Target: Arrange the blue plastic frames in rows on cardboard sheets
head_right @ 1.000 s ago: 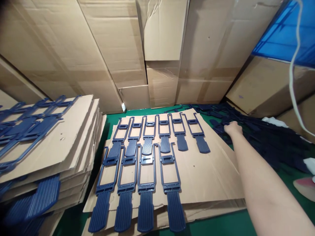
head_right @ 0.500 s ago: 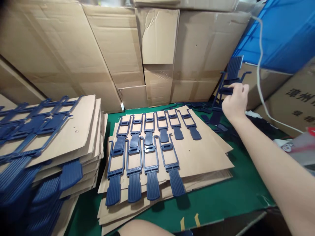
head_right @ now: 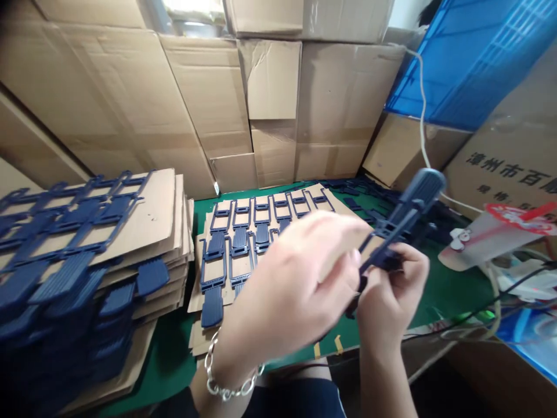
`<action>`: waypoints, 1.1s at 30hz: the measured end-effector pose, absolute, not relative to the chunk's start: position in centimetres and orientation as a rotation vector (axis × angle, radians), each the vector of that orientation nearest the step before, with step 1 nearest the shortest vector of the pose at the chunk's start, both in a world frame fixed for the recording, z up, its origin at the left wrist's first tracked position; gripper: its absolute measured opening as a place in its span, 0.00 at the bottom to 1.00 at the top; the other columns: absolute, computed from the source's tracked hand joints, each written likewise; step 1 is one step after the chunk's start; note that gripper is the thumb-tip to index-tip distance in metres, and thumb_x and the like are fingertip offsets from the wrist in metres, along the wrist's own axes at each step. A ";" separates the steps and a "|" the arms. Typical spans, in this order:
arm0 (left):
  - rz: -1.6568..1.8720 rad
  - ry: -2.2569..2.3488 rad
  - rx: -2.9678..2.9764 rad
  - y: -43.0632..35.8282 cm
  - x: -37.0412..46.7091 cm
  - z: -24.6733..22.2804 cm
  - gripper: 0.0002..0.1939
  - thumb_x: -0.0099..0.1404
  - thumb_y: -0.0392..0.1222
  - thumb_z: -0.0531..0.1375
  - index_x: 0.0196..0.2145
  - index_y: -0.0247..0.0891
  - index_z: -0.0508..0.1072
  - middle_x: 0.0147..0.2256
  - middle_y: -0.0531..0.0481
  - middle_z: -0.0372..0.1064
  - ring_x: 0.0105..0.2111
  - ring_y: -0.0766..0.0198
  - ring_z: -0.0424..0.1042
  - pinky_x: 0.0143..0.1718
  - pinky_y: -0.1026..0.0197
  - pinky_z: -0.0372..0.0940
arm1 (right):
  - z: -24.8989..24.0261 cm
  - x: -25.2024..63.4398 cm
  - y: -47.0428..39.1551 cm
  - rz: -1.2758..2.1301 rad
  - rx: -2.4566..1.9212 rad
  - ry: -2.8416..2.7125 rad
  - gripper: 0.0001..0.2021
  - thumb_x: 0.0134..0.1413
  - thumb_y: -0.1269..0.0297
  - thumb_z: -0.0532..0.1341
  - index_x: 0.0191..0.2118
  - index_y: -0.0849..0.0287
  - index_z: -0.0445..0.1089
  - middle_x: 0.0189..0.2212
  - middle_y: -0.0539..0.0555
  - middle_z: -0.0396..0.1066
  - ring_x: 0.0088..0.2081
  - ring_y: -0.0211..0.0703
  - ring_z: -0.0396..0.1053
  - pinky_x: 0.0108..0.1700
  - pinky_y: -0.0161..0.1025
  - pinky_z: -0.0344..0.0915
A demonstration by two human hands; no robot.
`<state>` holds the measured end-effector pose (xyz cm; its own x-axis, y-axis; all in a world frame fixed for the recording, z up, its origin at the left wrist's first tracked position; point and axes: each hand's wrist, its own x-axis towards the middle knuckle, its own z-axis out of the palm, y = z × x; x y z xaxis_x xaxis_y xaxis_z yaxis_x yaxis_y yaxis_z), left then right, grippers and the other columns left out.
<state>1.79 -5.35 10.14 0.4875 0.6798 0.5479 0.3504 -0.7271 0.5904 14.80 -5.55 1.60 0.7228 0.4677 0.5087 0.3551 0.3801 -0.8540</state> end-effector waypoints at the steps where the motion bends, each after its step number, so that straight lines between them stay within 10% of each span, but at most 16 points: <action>1: 1.117 0.861 2.348 -4.7 1.4 10.4 0.16 0.65 0.41 0.52 0.51 0.40 0.62 0.47 0.50 0.64 0.47 0.61 0.64 0.51 0.61 0.60 | 1.5 13.8 -5.7 0.144 -1.191 -0.830 0.12 0.45 0.70 0.55 0.39 0.59 0.58 0.31 0.50 0.59 0.31 0.36 0.60 0.34 0.35 0.58; 6: 0.770 0.924 2.402 -2.6 -1.0 9.8 0.42 0.62 0.43 0.56 0.63 0.43 0.31 0.41 0.46 0.68 0.37 0.55 0.70 0.37 0.56 0.67 | 1.6 9.7 -5.1 0.242 -1.049 -0.970 0.11 0.49 0.72 0.55 0.41 0.58 0.61 0.38 0.51 0.62 0.39 0.37 0.63 0.41 0.36 0.61; 17: 1.013 1.136 2.249 -2.8 -3.4 11.0 0.26 0.66 0.41 0.52 0.60 0.47 0.51 0.45 0.51 0.66 0.39 0.58 0.70 0.43 0.59 0.67 | -0.2 4.5 -6.6 0.384 -0.875 -1.136 0.31 0.51 0.55 0.58 0.58 0.46 0.43 0.54 0.59 0.48 0.47 0.46 0.59 0.41 0.44 0.64; 25: 1.185 1.268 2.178 -1.5 -3.0 10.8 0.24 0.67 0.42 0.51 0.60 0.48 0.51 0.47 0.54 0.64 0.49 0.55 0.64 0.48 0.58 0.64 | -2.3 2.8 -8.6 0.211 -1.016 -1.151 0.23 0.44 0.52 0.64 0.42 0.57 0.56 0.35 0.55 0.53 0.34 0.42 0.58 0.31 0.39 0.61; 33: 1.191 1.284 2.131 -1.1 -2.1 10.7 0.32 0.65 0.45 0.55 0.61 0.55 0.44 0.43 0.54 0.66 0.47 0.52 0.66 0.44 0.55 0.66 | -2.4 4.6 -9.2 0.512 -1.170 -1.313 0.30 0.50 0.68 0.59 0.59 0.54 0.49 0.45 0.60 0.63 0.38 0.44 0.67 0.35 0.40 0.70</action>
<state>-2.09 -1.10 10.68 0.2231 0.8547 0.4686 0.5316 -0.5097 0.6765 4.56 -9.19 -2.41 0.2552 0.8462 0.4679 0.3056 0.3885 -0.8693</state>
